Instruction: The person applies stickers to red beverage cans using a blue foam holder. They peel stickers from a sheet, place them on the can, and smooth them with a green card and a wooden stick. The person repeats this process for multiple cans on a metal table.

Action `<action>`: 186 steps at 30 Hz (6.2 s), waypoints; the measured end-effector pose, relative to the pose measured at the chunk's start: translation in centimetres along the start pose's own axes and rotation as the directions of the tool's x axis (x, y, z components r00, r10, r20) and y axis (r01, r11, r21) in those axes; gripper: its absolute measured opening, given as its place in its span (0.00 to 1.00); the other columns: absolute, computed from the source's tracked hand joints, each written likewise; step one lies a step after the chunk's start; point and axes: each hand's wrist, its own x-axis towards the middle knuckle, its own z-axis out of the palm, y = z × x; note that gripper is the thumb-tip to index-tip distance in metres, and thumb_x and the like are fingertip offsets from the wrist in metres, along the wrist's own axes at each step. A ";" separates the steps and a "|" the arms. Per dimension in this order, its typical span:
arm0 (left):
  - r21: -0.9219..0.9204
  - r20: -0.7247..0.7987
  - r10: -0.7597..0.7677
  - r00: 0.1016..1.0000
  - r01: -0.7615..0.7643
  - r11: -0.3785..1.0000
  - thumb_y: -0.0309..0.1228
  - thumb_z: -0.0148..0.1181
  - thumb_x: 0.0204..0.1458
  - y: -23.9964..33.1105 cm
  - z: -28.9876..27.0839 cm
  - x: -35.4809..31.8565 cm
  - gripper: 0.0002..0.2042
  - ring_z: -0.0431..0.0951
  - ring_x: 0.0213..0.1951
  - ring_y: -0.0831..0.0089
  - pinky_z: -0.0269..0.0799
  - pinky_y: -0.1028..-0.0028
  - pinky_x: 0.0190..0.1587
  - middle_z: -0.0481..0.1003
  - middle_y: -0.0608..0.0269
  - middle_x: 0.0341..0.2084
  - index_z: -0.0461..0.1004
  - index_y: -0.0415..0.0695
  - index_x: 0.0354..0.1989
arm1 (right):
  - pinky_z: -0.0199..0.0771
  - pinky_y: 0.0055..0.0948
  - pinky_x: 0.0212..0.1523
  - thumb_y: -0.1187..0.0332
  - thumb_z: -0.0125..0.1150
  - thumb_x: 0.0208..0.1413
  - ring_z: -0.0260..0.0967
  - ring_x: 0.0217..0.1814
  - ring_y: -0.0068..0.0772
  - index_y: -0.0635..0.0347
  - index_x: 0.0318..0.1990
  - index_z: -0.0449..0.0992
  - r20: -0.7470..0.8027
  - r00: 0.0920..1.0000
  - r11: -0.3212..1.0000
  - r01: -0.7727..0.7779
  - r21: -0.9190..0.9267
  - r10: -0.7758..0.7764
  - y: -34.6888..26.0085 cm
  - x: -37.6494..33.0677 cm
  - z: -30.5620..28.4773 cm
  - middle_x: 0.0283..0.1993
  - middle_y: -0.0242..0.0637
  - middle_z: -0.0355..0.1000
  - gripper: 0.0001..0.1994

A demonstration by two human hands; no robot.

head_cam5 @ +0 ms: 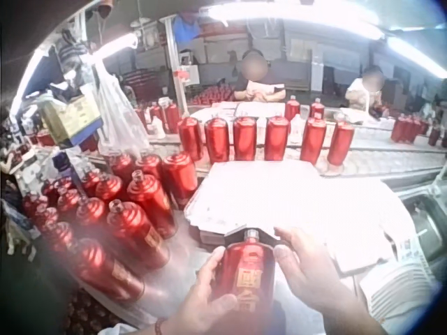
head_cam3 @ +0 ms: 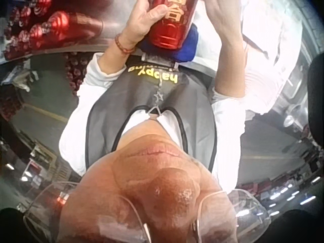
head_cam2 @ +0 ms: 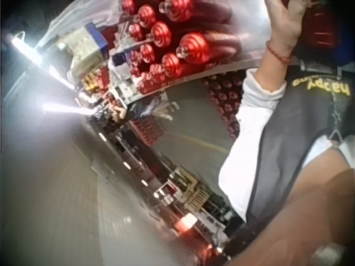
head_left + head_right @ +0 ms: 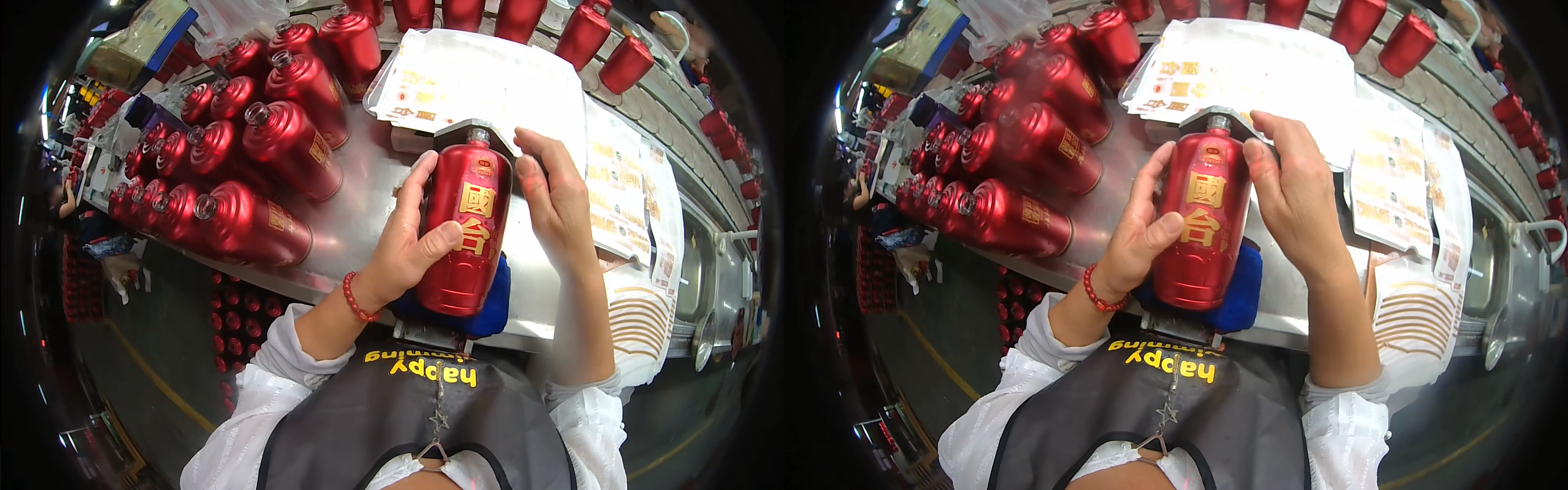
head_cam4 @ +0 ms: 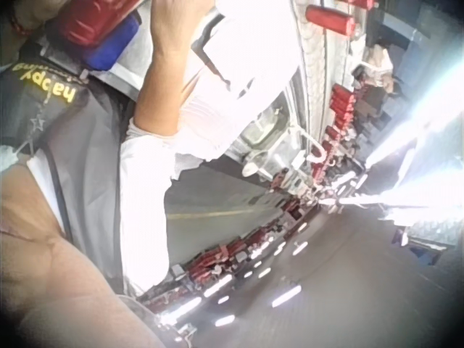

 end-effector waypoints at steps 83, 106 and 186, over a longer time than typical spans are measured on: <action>0.218 0.025 0.084 0.996 -0.088 0.972 0.39 0.56 0.66 -0.1 -1.8 5.0 0.22 0.70 0.56 0.74 0.66 0.73 0.60 0.68 0.58 0.55 0.62 0.39 0.62 | 0.70 0.31 0.60 0.52 0.67 0.59 0.66 0.67 0.42 0.76 0.73 0.49 0.216 0.947 0.876 -0.304 0.374 0.236 -0.2 -5.8 1.7 0.65 0.61 0.66 0.47; 0.247 0.016 0.095 0.995 -0.096 0.964 0.50 0.64 0.57 -0.8 -1.4 1.4 0.44 0.54 0.71 0.55 0.47 0.61 0.73 0.55 0.44 0.68 0.50 0.34 0.72 | 0.58 0.35 0.71 0.48 0.63 0.62 0.59 0.74 0.46 0.75 0.73 0.49 0.227 0.945 0.873 -0.308 0.378 0.235 0.4 -6.3 1.8 0.69 0.61 0.62 0.46; 0.342 -0.031 0.419 0.908 -0.384 0.858 0.37 0.46 0.69 0.2 -1.7 2.6 0.21 0.69 0.55 0.66 0.62 0.68 0.63 0.73 0.52 0.54 0.67 0.36 0.63 | 0.60 0.36 0.41 0.67 0.72 0.43 0.66 0.33 0.28 0.48 0.38 0.81 0.375 0.809 0.886 0.455 0.089 -0.453 -5.4 -2.4 -2.0 0.32 0.25 0.68 0.12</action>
